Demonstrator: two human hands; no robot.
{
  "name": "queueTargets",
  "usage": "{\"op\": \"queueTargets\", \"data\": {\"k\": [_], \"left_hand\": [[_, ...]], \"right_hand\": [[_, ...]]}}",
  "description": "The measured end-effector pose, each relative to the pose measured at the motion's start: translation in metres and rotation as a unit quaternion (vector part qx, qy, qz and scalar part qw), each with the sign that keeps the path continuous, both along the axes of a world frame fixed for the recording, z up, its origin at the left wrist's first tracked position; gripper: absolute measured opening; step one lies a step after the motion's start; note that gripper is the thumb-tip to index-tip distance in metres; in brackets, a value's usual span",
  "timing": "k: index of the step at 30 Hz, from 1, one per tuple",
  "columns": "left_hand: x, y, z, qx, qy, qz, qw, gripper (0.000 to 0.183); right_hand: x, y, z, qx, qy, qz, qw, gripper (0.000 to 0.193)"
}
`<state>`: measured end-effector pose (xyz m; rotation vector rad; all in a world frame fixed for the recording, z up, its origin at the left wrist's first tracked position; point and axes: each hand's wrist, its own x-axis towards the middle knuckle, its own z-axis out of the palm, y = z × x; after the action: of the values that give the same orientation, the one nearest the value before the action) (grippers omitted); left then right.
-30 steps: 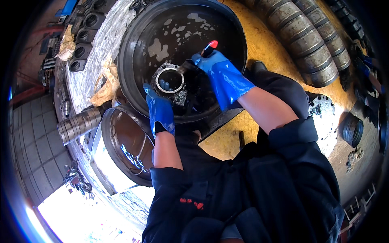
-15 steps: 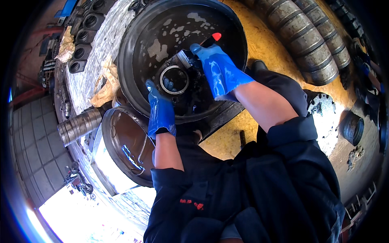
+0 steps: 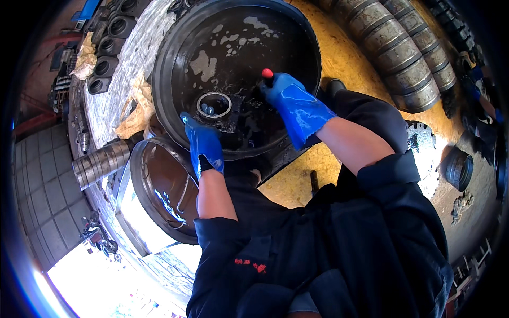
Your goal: The person cleans metal components by dipping them into a bin of liquid and scrubbing them with a brush.
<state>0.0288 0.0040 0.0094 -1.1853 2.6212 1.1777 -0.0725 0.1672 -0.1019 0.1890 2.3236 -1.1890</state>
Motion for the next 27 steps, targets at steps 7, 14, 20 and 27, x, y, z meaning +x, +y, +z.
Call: {"op": "queueTargets", "data": {"k": [7,14,20,27], "left_hand": [[-0.005,-0.014,-0.034,-0.005,0.008,-0.048,0.999,0.074],[-0.009,-0.047,-0.081,0.05,0.142,-0.02,0.988,0.059],[-0.048,-0.064,-0.103,0.485,0.248,0.245,0.802,0.053],[-0.05,-0.055,-0.126,0.469,0.252,0.161,0.831,0.058]], "right_hand": [[-0.005,-0.008,0.022,-0.192,-0.02,-0.074,0.978,0.04],[0.005,-0.02,-0.002,-0.35,0.023,-0.014,0.936,0.029],[-0.024,-0.001,-0.006,-0.198,0.0,-0.079,0.977,0.035],[-0.02,0.009,-0.021,-0.165,0.007,-0.165,0.972,0.029]]}}
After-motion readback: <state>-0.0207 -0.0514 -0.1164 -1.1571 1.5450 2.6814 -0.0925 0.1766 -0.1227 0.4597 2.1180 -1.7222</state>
